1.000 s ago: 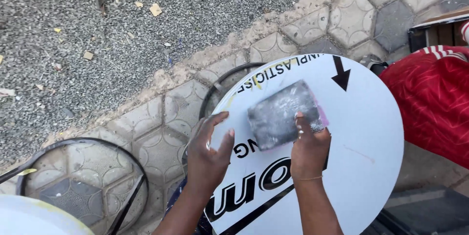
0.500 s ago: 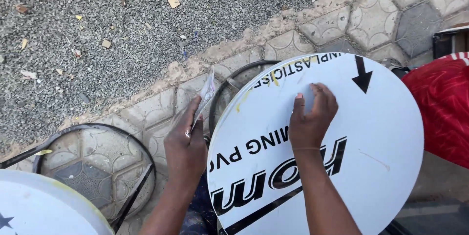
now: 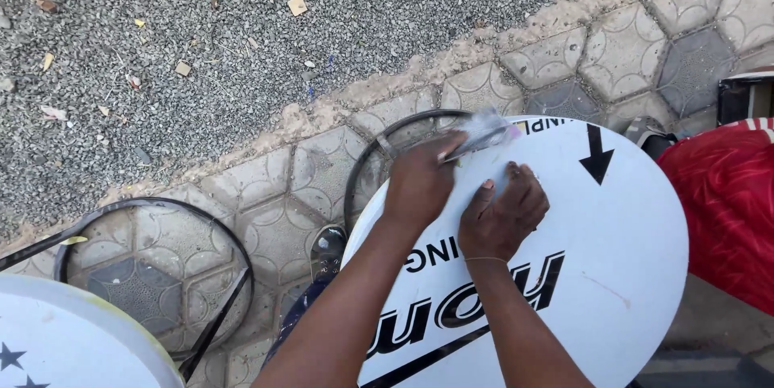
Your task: Preparing filler material in a cup, applying it to the edges of circular boards, and sanding the edges smooth.
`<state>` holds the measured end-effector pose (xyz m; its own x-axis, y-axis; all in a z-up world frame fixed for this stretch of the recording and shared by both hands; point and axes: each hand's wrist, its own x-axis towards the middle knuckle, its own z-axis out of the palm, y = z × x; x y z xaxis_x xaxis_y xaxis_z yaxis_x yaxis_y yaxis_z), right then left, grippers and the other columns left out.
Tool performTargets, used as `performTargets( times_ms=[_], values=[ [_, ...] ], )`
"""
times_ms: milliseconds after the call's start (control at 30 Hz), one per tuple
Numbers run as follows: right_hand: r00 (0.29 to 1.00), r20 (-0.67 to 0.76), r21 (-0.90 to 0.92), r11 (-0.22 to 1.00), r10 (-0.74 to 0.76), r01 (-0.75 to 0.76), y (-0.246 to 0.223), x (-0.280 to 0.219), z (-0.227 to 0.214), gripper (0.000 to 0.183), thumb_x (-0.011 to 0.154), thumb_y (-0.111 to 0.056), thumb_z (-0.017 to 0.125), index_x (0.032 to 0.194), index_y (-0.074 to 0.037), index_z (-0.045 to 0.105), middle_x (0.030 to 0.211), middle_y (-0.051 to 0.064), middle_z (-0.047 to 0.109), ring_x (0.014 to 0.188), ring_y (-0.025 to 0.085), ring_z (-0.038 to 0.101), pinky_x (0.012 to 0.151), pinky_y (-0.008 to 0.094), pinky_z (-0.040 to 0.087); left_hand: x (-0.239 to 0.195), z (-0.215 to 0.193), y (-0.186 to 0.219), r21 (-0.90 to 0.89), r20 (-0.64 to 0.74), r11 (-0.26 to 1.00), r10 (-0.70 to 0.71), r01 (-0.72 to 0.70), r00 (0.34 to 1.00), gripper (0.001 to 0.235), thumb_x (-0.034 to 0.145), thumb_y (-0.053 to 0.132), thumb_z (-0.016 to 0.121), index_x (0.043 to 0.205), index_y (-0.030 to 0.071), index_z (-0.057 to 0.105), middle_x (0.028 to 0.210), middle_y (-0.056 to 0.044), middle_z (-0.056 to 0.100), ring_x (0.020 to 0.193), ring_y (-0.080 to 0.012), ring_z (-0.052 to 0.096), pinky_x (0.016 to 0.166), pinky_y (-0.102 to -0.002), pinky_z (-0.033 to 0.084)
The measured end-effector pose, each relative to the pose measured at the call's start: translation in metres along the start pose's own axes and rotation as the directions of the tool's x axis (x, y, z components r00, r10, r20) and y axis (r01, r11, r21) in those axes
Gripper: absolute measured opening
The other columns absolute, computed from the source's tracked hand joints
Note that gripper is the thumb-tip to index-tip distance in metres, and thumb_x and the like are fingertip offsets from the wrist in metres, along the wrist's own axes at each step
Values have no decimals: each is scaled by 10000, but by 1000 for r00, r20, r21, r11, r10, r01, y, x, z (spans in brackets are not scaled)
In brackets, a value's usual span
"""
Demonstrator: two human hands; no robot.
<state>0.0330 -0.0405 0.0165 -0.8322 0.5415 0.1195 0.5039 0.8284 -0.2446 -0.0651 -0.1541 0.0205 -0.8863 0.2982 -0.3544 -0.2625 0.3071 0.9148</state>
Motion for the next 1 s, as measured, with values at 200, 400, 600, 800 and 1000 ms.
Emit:
performTargets(
  times_ms=[200, 400, 600, 800, 1000],
  values=[
    [997, 31, -16, 998, 67, -66, 2, -4, 3, 378, 1014, -311, 460, 1351, -141, 478, 1365, 92, 426, 1335, 358, 407, 1154, 559, 265, -74, -76, -5, -75, -75, 935, -352, 347, 933, 244, 946, 193, 694, 1149, 251, 815, 1093, -63, 815, 1172, -266, 708, 999, -418, 542],
    [997, 45, -28, 998, 62, -60, 5, -2, 5, 366, 1020, -313, 444, 1340, -137, 469, 1370, 89, 400, 1346, 354, 387, 1150, 558, 264, -28, -101, 58, 120, 147, 861, -507, 493, 849, 244, 847, 269, 726, 1063, 225, 831, 928, -89, 810, 924, -318, 761, 855, -424, 579],
    [996, 54, -36, 997, 65, -63, 5, -2, 4, 376, 1020, -320, 431, 1356, -151, 452, 1383, 86, 393, 1355, 343, 386, 1146, 557, 276, 9, -80, 51, 344, 114, 842, -477, 416, 871, 192, 858, 299, 712, 926, 161, 827, 748, -120, 746, 840, -384, 751, 769, -415, 571],
    [991, 87, -34, 994, 104, -101, -1, 1, 2, 373, 1018, -309, 434, 1361, -163, 443, 1421, 79, 364, 1379, 354, 349, 1146, 564, 263, -6, -101, 50, 158, 32, 877, -465, 455, 885, 291, 960, 193, 567, 1141, 173, 795, 928, -208, 767, 947, -480, 720, 835, -496, 580],
    [987, 112, -24, 993, 120, -118, -4, 3, -2, 378, 1030, -308, 426, 1382, -172, 434, 1430, 85, 355, 1377, 353, 345, 1154, 550, 263, -43, -116, 84, 169, 144, 862, -501, 478, 853, 355, 906, 112, 583, 1207, 112, 771, 1107, -250, 766, 1052, -498, 713, 916, -555, 588]
  ],
)
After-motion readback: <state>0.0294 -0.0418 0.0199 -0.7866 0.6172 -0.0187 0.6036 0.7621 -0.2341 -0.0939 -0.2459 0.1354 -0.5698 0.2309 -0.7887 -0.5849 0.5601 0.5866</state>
